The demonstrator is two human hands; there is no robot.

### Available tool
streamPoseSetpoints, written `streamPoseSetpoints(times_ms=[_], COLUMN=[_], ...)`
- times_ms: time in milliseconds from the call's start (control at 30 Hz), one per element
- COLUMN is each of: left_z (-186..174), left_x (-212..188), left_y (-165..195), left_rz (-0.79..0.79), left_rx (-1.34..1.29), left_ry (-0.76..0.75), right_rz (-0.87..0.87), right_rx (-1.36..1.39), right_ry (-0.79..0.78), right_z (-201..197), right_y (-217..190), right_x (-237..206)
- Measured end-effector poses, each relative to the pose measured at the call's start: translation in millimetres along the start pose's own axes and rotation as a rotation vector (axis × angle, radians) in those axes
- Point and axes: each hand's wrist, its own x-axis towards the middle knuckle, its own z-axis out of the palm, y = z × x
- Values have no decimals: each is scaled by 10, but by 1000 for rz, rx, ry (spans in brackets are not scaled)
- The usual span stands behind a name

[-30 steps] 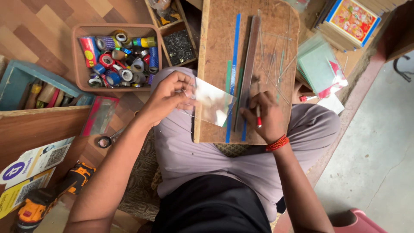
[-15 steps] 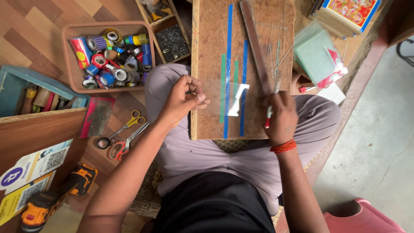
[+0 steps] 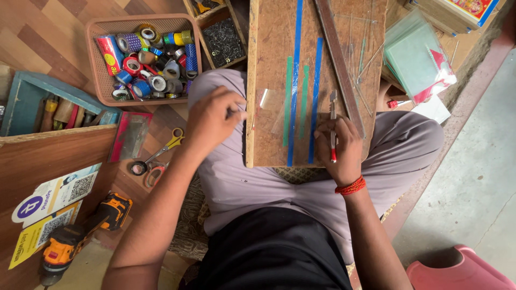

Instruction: The person sits cross-legged on the floor with a wooden board on their lap and cuts clear plastic sheets into strips. They align a steel ruler along the sheet, score it with a handheld cutter, snap the cut piece free, and set finished strips aside, repeating for several sheets.

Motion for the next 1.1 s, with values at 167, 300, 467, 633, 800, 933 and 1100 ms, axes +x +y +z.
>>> streamPoseSetpoints(times_ms=[167,300,467,633,800,933,1100], left_z=[174,198,186,535,1073,1233,1314], left_x=[-163,-210,-137,79,215,339,427], left_y=[119,112,48,197,530,543,491], left_rz=[156,158,55,203,344,371,395], left_rx=[72,23,-197,-236,-72,-11,-8], left_ry=[-27,-8,240,299,173,128,81], right_rz=[40,129,88,139,245,13,44], right_rx=[61,164,165,165,309,-168,-294], right_ry=[13,-11,-9,-25,-24,136,137], right_z=[3,28,50,29,-55,-297,-437], right_y=[-58,-85,-90,-91,-32,173,491], right_x=[81,127,154,144,115,18,-58])
